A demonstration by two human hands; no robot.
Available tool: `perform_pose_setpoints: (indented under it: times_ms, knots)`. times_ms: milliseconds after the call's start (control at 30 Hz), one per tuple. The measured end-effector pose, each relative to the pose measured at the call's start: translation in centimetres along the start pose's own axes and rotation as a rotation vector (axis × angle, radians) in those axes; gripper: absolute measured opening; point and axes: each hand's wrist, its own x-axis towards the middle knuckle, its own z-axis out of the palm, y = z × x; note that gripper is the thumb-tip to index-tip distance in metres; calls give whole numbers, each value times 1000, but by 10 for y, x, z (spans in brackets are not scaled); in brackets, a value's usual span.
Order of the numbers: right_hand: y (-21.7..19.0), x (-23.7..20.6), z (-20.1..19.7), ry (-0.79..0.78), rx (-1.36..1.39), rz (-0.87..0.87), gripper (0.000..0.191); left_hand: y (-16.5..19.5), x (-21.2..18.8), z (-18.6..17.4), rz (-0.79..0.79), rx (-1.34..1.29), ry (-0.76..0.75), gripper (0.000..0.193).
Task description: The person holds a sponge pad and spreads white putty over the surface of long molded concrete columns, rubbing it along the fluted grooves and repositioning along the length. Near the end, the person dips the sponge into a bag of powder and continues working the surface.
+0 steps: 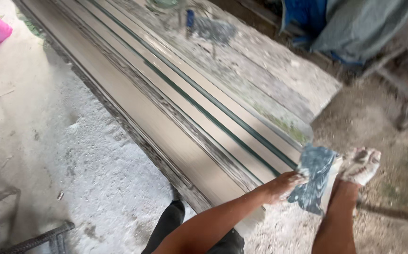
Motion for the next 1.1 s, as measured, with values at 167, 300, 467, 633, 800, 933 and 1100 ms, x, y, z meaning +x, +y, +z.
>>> perform_pose_setpoints:
  times_ms: [167, 300, 467, 633, 800, 933, 1100]
  knots:
    - [69, -18, 89, -27, 30, 297, 31, 35, -91, -124, -9, -832, 51, 27]
    - [184, -47, 170, -10, 115, 379, 32, 60, -186, -280, 221, -1130, -143, 27]
    - [369, -100, 289, 72, 122, 400, 27, 91, -310, -492, 557, -1066, -74, 29]
    - [536, -141, 408, 52, 176, 734, 51, 134, -428, -671, 732, -766, 424, 36]
    - [695, -162, 516, 38, 234, 775, 56, 201, -524, -792, 745, -1030, 446, 31]
    - [811, -159, 583, -67, 178, 838, 47, 242, -562, -910, 765, -993, 544, 31]
    - [935, -137, 625, -198, 106, 972, 49, 285, -587, -1082, 782, -954, 561, 32]
